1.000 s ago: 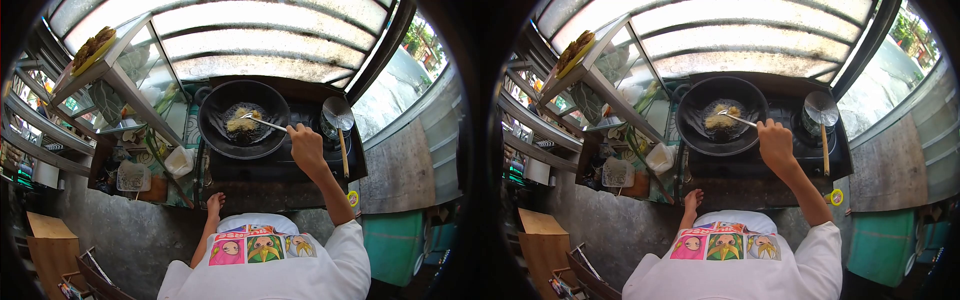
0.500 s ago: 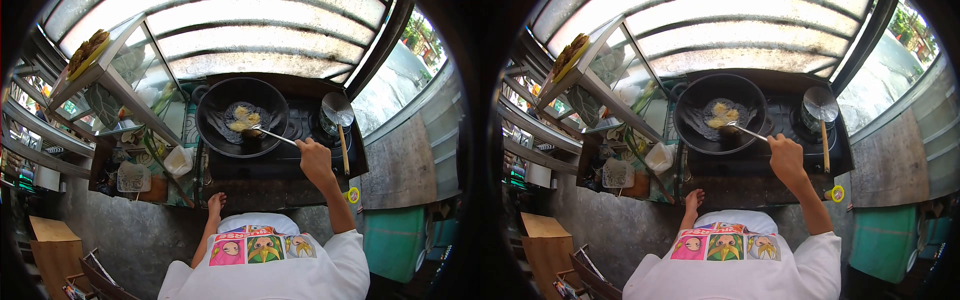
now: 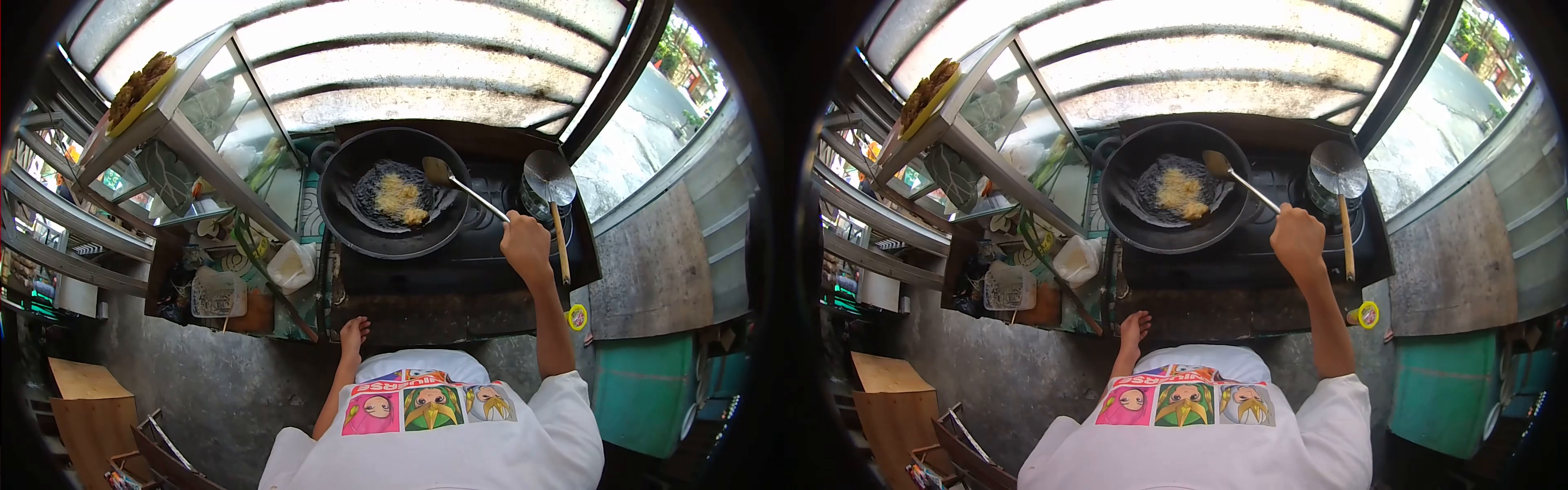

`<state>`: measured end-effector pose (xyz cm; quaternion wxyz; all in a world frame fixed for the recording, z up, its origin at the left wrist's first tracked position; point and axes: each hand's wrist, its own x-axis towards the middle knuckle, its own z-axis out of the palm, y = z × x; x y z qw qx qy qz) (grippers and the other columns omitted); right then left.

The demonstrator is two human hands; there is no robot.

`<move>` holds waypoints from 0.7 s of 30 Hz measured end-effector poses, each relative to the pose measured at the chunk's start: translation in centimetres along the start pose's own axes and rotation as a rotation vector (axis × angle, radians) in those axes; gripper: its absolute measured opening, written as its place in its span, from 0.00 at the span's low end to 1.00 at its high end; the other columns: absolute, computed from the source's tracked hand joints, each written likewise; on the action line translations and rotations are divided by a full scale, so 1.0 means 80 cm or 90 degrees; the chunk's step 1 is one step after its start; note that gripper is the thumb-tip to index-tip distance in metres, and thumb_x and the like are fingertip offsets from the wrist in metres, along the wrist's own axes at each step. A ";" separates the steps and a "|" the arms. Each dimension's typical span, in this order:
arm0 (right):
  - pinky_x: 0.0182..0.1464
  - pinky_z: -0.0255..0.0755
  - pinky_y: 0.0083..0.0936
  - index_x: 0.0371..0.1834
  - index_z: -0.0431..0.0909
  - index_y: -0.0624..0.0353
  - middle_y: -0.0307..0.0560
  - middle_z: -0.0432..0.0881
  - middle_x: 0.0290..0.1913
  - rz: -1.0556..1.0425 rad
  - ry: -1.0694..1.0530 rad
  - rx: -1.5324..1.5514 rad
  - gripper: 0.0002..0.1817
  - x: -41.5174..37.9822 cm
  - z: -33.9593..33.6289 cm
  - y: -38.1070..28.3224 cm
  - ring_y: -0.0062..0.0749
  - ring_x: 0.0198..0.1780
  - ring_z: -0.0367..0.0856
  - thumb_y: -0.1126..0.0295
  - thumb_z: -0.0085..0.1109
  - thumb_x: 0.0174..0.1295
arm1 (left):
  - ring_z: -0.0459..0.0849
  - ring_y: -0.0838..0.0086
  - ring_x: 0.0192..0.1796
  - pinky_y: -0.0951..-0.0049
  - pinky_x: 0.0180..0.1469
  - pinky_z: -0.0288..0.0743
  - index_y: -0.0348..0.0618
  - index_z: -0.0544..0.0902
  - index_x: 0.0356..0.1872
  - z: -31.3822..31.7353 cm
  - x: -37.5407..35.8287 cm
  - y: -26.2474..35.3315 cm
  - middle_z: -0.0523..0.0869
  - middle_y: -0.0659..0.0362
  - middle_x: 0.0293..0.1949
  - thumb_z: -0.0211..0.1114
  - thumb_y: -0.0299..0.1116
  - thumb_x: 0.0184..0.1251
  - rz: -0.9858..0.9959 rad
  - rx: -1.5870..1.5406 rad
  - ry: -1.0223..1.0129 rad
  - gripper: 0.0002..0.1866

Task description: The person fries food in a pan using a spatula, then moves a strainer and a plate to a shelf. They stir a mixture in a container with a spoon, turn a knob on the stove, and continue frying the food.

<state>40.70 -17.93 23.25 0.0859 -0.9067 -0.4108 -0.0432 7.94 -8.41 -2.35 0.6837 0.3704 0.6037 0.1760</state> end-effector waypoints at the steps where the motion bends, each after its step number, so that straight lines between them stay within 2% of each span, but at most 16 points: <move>1: 0.36 0.73 0.39 0.29 0.76 0.63 0.56 0.80 0.26 0.014 -0.005 0.022 0.09 0.004 0.006 -0.003 0.50 0.33 0.81 0.68 0.51 0.57 | 0.77 0.83 0.31 0.80 0.34 0.66 0.49 0.81 0.37 0.000 -0.001 0.001 0.84 0.66 0.33 0.53 0.42 0.65 0.003 -0.001 0.001 0.12; 9: 0.37 0.74 0.40 0.28 0.79 0.64 0.59 0.80 0.27 -0.012 -0.058 0.093 0.11 0.012 0.006 -0.041 0.53 0.33 0.81 0.67 0.51 0.56 | 0.77 0.83 0.31 0.80 0.35 0.66 0.49 0.80 0.38 -0.008 -0.003 -0.004 0.84 0.66 0.33 0.53 0.42 0.65 -0.010 -0.015 0.020 0.12; 17: 0.37 0.75 0.36 0.26 0.81 0.63 0.57 0.81 0.27 -0.021 -0.077 -0.009 0.07 0.014 -0.002 -0.064 0.48 0.33 0.82 0.73 0.54 0.46 | 0.77 0.83 0.32 0.79 0.35 0.66 0.49 0.80 0.37 -0.010 0.003 0.000 0.84 0.66 0.34 0.52 0.42 0.65 -0.006 -0.016 0.027 0.12; 21: 0.36 0.76 0.35 0.25 0.81 0.63 0.57 0.81 0.27 -0.004 -0.077 -0.011 0.07 0.024 0.005 -0.066 0.47 0.33 0.83 0.73 0.54 0.46 | 0.77 0.83 0.32 0.78 0.36 0.66 0.49 0.80 0.37 -0.009 0.006 0.004 0.83 0.66 0.34 0.52 0.43 0.65 -0.001 -0.017 0.022 0.12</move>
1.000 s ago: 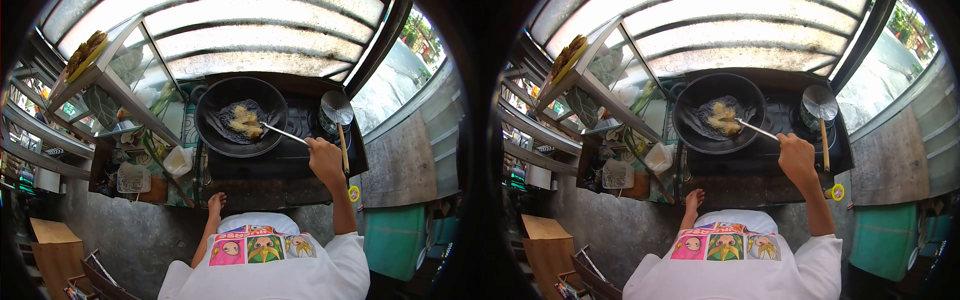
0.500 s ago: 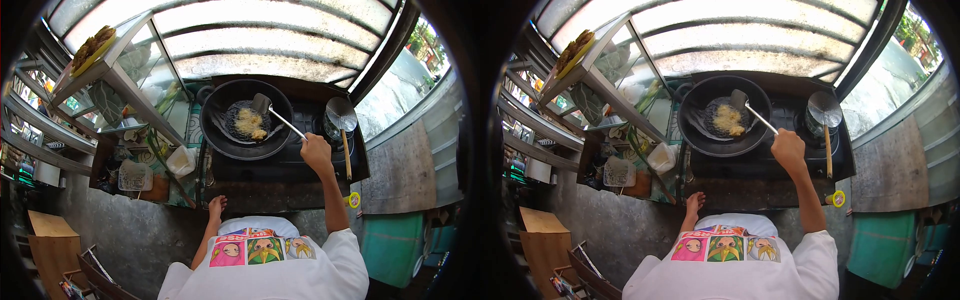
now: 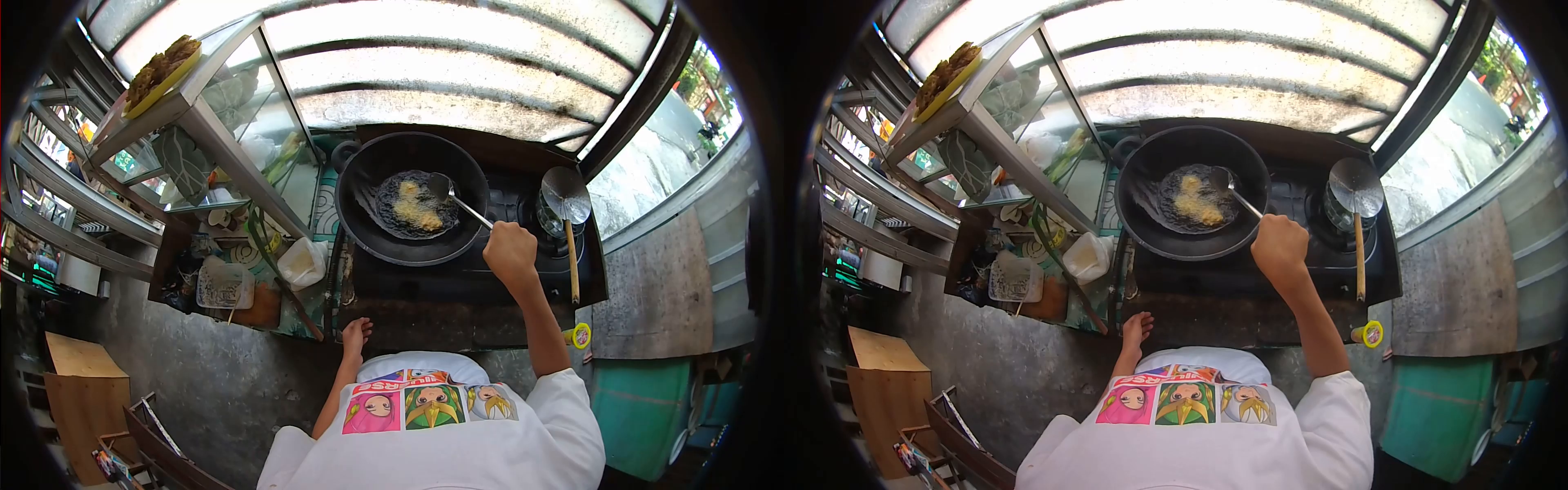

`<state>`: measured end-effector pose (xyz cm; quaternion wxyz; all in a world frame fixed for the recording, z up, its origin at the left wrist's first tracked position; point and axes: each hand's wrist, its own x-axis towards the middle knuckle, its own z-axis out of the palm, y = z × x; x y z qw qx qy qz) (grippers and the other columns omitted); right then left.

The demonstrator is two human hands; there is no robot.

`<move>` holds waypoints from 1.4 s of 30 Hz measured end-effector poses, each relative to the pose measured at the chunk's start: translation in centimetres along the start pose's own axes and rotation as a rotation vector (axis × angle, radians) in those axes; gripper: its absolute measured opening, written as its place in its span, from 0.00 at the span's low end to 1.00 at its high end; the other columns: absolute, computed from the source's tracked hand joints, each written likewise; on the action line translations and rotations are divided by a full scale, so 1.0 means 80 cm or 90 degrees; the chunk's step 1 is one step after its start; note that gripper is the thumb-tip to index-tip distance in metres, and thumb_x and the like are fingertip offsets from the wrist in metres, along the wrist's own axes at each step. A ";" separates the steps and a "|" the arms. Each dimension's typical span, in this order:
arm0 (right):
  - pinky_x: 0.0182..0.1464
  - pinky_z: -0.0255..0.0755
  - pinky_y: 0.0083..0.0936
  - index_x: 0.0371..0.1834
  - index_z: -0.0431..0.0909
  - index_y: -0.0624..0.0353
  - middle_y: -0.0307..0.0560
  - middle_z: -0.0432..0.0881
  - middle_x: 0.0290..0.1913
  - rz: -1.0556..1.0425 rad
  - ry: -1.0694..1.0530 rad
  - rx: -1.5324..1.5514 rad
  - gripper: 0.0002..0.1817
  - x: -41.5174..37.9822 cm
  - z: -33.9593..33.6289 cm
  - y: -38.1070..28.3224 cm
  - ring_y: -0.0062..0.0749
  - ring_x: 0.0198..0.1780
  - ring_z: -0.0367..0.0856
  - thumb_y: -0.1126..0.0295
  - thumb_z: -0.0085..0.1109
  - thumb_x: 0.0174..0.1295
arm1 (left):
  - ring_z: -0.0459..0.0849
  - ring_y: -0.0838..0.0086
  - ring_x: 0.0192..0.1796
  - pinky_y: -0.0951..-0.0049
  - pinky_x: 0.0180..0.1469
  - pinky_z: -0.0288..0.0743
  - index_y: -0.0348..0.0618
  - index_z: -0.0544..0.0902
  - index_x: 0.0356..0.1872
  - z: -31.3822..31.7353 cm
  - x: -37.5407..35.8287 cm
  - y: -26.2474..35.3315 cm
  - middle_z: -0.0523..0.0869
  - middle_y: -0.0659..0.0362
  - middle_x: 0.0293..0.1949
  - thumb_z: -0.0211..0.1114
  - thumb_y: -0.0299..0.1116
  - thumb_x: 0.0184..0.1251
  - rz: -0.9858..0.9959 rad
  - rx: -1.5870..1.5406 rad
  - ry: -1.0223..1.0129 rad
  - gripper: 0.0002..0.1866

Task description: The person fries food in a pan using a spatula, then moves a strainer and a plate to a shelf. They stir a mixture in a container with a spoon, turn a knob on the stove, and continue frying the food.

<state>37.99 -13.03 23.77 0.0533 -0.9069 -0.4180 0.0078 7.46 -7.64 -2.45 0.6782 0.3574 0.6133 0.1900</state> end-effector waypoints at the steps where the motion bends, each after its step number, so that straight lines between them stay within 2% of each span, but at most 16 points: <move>1: 0.37 0.76 0.35 0.25 0.81 0.63 0.57 0.81 0.27 -0.005 -0.009 -0.001 0.07 0.004 0.004 0.000 0.47 0.33 0.83 0.73 0.54 0.46 | 0.77 0.83 0.32 0.78 0.37 0.65 0.49 0.80 0.37 0.001 0.001 0.002 0.83 0.66 0.33 0.52 0.43 0.65 0.000 -0.002 -0.001 0.12; 6: 0.38 0.75 0.37 0.26 0.81 0.63 0.58 0.81 0.29 0.000 -0.023 0.030 0.08 0.015 0.029 0.001 0.49 0.34 0.82 0.73 0.52 0.48 | 0.78 0.83 0.33 0.79 0.37 0.67 0.50 0.81 0.39 0.002 0.010 0.007 0.84 0.66 0.35 0.53 0.43 0.64 0.008 -0.001 -0.007 0.12; 11: 0.43 0.72 0.41 0.27 0.79 0.66 0.61 0.80 0.31 0.056 -0.059 0.232 0.12 0.016 0.064 0.018 0.55 0.39 0.79 0.67 0.51 0.53 | 0.78 0.83 0.33 0.79 0.36 0.67 0.50 0.81 0.38 0.001 0.015 0.010 0.84 0.66 0.35 0.53 0.43 0.64 0.005 0.006 -0.005 0.12; 17: 0.44 0.71 0.38 0.30 0.80 0.63 0.57 0.81 0.32 0.058 -0.120 0.319 0.13 0.014 0.071 0.033 0.52 0.39 0.79 0.64 0.53 0.54 | 0.76 0.84 0.30 0.80 0.33 0.65 0.49 0.81 0.37 0.003 0.018 0.013 0.83 0.67 0.33 0.53 0.42 0.65 0.001 -0.008 0.001 0.12; 23: 0.43 0.71 0.38 0.31 0.81 0.63 0.58 0.81 0.32 0.059 -0.128 0.360 0.13 0.010 0.064 0.026 0.52 0.39 0.79 0.63 0.53 0.54 | 0.76 0.84 0.30 0.81 0.31 0.65 0.49 0.81 0.37 0.004 0.021 0.014 0.84 0.66 0.33 0.52 0.42 0.65 -0.002 -0.003 -0.007 0.12; 30: 0.42 0.72 0.38 0.32 0.80 0.63 0.57 0.81 0.32 0.043 -0.045 0.299 0.14 0.008 0.046 0.004 0.51 0.39 0.79 0.63 0.51 0.56 | 0.76 0.84 0.30 0.81 0.31 0.65 0.49 0.81 0.37 0.001 0.024 0.013 0.84 0.66 0.33 0.52 0.42 0.65 0.009 -0.003 -0.011 0.12; 33: 0.41 0.72 0.39 0.30 0.80 0.62 0.56 0.81 0.31 0.033 0.026 0.207 0.13 0.009 0.036 0.011 0.51 0.38 0.80 0.64 0.50 0.56 | 0.76 0.84 0.30 0.81 0.32 0.65 0.49 0.81 0.37 -0.002 0.022 0.014 0.84 0.66 0.33 0.52 0.42 0.65 0.005 -0.003 -0.005 0.12; 35: 0.40 0.73 0.40 0.28 0.80 0.61 0.56 0.81 0.29 0.090 0.051 0.099 0.12 0.009 0.026 0.019 0.51 0.36 0.80 0.64 0.51 0.57 | 0.76 0.84 0.30 0.81 0.32 0.65 0.49 0.81 0.37 -0.004 0.020 0.016 0.84 0.66 0.33 0.52 0.42 0.65 0.002 -0.001 -0.001 0.12; 42: 0.39 0.73 0.39 0.29 0.80 0.61 0.55 0.81 0.29 0.138 0.022 0.076 0.12 -0.006 0.025 0.042 0.51 0.35 0.81 0.64 0.51 0.56 | 0.77 0.83 0.32 0.80 0.35 0.65 0.49 0.81 0.37 -0.010 0.023 0.014 0.84 0.66 0.34 0.52 0.42 0.65 -0.015 0.006 0.005 0.12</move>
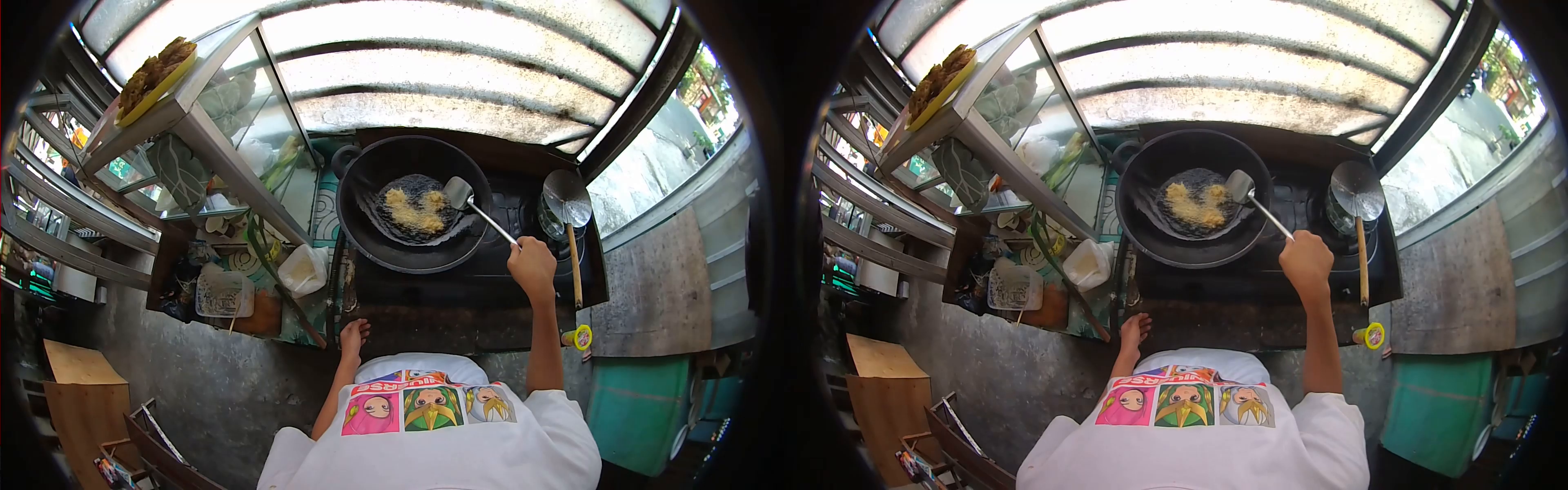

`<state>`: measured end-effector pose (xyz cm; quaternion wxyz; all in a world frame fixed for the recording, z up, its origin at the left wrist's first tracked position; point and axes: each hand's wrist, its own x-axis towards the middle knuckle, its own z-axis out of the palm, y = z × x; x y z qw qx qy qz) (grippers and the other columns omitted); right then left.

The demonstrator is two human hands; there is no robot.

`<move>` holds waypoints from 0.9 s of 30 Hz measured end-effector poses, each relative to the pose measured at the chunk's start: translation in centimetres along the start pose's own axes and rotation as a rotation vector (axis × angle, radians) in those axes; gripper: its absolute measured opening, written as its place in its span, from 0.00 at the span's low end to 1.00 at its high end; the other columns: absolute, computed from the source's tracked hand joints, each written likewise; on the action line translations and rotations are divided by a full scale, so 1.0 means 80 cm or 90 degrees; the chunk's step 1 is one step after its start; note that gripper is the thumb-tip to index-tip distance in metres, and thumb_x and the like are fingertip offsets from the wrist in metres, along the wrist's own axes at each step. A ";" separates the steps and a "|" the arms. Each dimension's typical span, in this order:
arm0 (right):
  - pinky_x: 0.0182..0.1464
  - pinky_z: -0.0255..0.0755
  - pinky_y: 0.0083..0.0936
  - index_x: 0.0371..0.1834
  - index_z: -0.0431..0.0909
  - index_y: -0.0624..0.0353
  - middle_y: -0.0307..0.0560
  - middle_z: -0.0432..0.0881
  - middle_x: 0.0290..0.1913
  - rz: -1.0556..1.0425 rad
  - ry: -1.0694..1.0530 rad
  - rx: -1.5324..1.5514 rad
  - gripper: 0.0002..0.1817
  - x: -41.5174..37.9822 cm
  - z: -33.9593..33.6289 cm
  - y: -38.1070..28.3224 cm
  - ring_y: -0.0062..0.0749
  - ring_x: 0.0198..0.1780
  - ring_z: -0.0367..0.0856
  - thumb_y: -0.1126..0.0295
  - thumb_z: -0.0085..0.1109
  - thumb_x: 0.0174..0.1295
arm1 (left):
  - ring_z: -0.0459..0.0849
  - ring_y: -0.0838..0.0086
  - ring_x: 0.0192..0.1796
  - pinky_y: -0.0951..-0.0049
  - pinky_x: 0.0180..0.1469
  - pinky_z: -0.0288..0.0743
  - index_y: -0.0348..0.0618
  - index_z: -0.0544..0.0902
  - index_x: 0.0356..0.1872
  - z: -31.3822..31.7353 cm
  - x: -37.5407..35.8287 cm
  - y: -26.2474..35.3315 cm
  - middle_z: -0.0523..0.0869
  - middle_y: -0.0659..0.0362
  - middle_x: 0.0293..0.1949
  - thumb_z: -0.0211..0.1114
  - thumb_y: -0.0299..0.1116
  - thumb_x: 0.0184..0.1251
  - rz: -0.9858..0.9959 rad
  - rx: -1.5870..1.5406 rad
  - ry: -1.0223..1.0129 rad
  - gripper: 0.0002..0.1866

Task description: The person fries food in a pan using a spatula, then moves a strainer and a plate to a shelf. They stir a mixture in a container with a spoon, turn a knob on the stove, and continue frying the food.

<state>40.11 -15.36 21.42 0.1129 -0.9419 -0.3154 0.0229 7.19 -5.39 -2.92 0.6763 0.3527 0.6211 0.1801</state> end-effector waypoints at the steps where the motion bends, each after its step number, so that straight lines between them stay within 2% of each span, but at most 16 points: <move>1: 0.39 0.73 0.39 0.30 0.80 0.61 0.55 0.81 0.29 -0.007 -0.012 0.027 0.12 -0.003 0.004 0.002 0.51 0.35 0.80 0.64 0.52 0.56 | 0.77 0.83 0.32 0.80 0.35 0.65 0.49 0.80 0.37 -0.001 0.000 -0.001 0.84 0.66 0.34 0.52 0.42 0.66 0.002 0.002 0.000 0.12; 10: 0.40 0.73 0.38 0.31 0.81 0.61 0.55 0.81 0.29 -0.032 -0.005 0.121 0.12 -0.020 0.004 -0.013 0.50 0.35 0.80 0.64 0.51 0.55 | 0.78 0.82 0.32 0.80 0.34 0.67 0.50 0.80 0.38 -0.005 0.005 -0.004 0.84 0.66 0.34 0.54 0.43 0.64 0.004 0.014 -0.025 0.12; 20: 0.40 0.72 0.38 0.31 0.81 0.61 0.55 0.81 0.29 -0.046 -0.013 0.114 0.12 -0.033 -0.015 -0.027 0.49 0.36 0.80 0.64 0.51 0.55 | 0.78 0.83 0.32 0.81 0.33 0.67 0.48 0.80 0.38 -0.013 0.005 -0.008 0.83 0.65 0.34 0.53 0.42 0.64 0.014 0.006 -0.031 0.12; 27: 0.38 0.73 0.38 0.27 0.80 0.60 0.55 0.81 0.27 -0.084 0.010 0.058 0.12 -0.034 -0.001 -0.028 0.50 0.34 0.80 0.64 0.52 0.55 | 0.78 0.82 0.32 0.80 0.33 0.67 0.48 0.80 0.39 -0.015 0.002 -0.008 0.83 0.65 0.34 0.53 0.42 0.65 0.016 0.011 -0.021 0.12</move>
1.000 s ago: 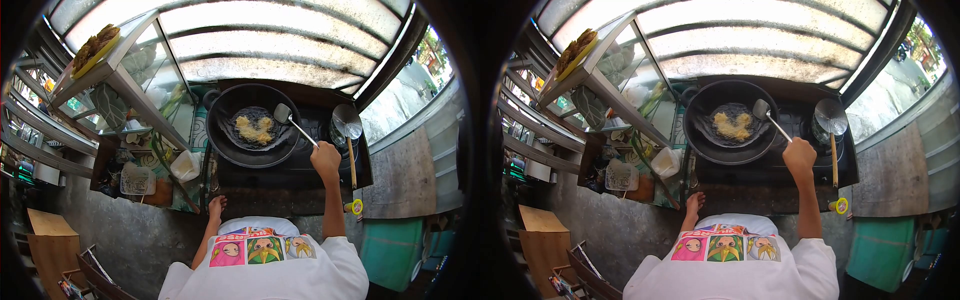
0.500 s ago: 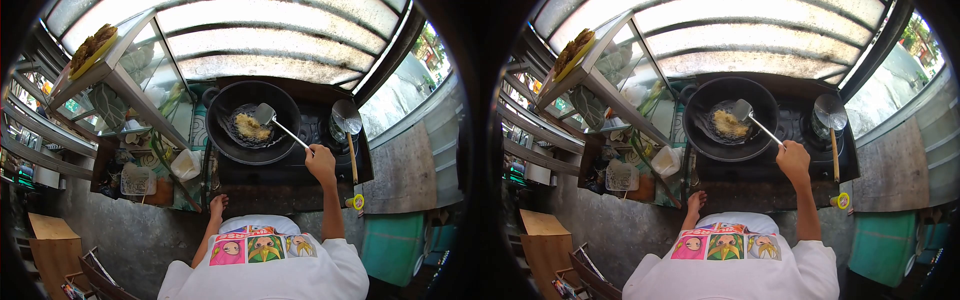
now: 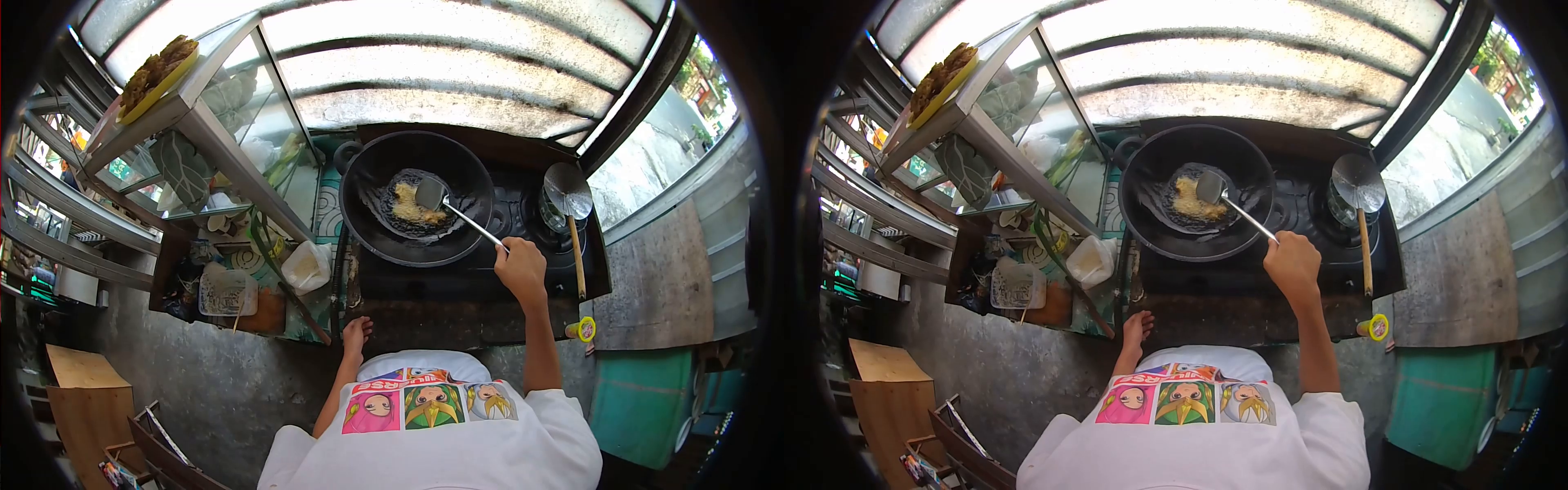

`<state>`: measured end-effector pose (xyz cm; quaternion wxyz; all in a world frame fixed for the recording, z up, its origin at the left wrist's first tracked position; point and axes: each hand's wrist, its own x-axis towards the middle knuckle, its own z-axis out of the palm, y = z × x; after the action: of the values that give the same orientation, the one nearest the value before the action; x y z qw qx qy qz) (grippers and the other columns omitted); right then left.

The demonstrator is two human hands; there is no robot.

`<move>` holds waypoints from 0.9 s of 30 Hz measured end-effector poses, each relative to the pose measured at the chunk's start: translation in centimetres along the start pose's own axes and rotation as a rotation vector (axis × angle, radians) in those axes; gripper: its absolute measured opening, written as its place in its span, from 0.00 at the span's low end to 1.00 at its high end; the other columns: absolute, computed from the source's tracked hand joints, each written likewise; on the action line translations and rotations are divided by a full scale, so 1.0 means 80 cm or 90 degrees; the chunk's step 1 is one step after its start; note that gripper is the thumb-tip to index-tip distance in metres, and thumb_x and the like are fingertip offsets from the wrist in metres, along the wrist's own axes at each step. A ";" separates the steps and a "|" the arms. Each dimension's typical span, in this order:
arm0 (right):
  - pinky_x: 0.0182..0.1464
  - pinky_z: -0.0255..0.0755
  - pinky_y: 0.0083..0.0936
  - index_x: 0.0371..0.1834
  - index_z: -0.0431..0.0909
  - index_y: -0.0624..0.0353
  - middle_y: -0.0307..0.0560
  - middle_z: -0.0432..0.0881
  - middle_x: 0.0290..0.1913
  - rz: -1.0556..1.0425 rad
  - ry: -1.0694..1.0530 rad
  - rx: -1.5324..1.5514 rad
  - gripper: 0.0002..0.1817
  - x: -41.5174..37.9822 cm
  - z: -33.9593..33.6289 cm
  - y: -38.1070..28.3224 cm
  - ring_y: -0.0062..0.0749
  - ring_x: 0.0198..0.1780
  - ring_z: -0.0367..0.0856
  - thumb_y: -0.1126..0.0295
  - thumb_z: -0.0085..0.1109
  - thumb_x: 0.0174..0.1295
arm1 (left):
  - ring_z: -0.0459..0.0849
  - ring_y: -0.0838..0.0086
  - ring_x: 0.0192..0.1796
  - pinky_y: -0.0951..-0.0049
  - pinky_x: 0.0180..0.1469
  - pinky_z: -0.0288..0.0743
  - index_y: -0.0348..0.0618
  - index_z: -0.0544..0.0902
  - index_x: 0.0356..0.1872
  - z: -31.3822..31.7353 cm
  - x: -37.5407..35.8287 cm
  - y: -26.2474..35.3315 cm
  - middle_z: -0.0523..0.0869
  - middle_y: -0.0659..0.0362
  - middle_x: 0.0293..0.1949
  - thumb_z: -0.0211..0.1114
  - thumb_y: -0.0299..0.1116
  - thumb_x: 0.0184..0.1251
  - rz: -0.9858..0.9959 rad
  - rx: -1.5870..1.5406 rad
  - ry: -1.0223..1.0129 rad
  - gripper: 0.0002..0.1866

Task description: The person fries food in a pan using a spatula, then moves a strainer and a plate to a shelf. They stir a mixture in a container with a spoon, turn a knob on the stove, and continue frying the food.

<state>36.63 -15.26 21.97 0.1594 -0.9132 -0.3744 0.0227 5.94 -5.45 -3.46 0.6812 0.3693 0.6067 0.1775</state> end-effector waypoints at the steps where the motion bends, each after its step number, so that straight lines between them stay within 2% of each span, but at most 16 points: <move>1: 0.37 0.73 0.39 0.27 0.80 0.60 0.55 0.80 0.27 -0.003 0.012 0.004 0.11 0.001 0.000 0.001 0.50 0.33 0.80 0.64 0.52 0.55 | 0.78 0.82 0.33 0.80 0.34 0.67 0.48 0.80 0.39 -0.001 0.000 -0.001 0.83 0.65 0.35 0.53 0.42 0.65 0.006 -0.001 0.002 0.12; 4: 0.37 0.73 0.40 0.28 0.80 0.61 0.55 0.80 0.27 0.046 0.058 -0.004 0.11 0.006 -0.004 0.005 0.52 0.33 0.80 0.64 0.52 0.55 | 0.77 0.82 0.31 0.80 0.34 0.66 0.48 0.81 0.38 -0.002 -0.004 0.000 0.83 0.66 0.33 0.52 0.42 0.65 -0.009 -0.018 0.013 0.13; 8: 0.38 0.74 0.39 0.29 0.80 0.61 0.56 0.81 0.29 0.106 0.034 -0.042 0.12 0.022 0.001 0.020 0.52 0.34 0.80 0.64 0.52 0.56 | 0.77 0.83 0.31 0.80 0.33 0.66 0.48 0.81 0.38 -0.004 -0.006 -0.005 0.83 0.66 0.33 0.52 0.42 0.65 -0.008 -0.022 0.014 0.12; 12: 0.39 0.73 0.39 0.31 0.81 0.60 0.56 0.81 0.31 0.106 -0.011 -0.043 0.12 0.025 0.019 0.026 0.51 0.36 0.81 0.63 0.53 0.55 | 0.77 0.84 0.30 0.81 0.32 0.66 0.49 0.81 0.38 -0.001 -0.009 -0.004 0.83 0.67 0.33 0.52 0.42 0.65 -0.019 -0.021 0.017 0.12; 14: 0.41 0.73 0.38 0.33 0.81 0.60 0.56 0.81 0.34 0.090 -0.044 0.040 0.13 0.022 0.028 0.030 0.51 0.37 0.80 0.63 0.53 0.55 | 0.77 0.84 0.30 0.81 0.32 0.65 0.49 0.81 0.38 0.002 -0.010 -0.005 0.83 0.67 0.33 0.52 0.42 0.65 -0.015 -0.025 0.017 0.12; 19: 0.42 0.72 0.38 0.31 0.81 0.61 0.56 0.81 0.31 0.098 -0.037 0.073 0.13 0.014 0.014 0.025 0.52 0.37 0.80 0.64 0.52 0.55 | 0.77 0.84 0.30 0.81 0.33 0.66 0.49 0.81 0.38 0.004 -0.009 -0.008 0.84 0.66 0.33 0.52 0.41 0.65 -0.015 -0.023 0.019 0.12; 21: 0.40 0.73 0.36 0.32 0.81 0.62 0.56 0.81 0.29 0.073 -0.002 0.093 0.12 0.010 0.008 0.026 0.50 0.35 0.80 0.65 0.54 0.54 | 0.77 0.84 0.30 0.81 0.33 0.66 0.49 0.81 0.37 0.006 -0.011 -0.007 0.84 0.66 0.33 0.52 0.41 0.65 -0.017 -0.020 0.021 0.12; 27: 0.38 0.72 0.36 0.33 0.81 0.62 0.56 0.81 0.29 0.036 -0.016 0.115 0.12 -0.001 -0.003 0.019 0.50 0.34 0.80 0.65 0.54 0.54 | 0.77 0.84 0.30 0.81 0.32 0.66 0.49 0.81 0.37 0.014 -0.014 -0.004 0.84 0.66 0.33 0.52 0.41 0.65 -0.014 -0.013 0.022 0.12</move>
<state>37.64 -16.35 21.72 0.2357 -0.9051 -0.3465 0.0723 6.74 -6.75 -2.91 0.6760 0.3527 0.6207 0.1824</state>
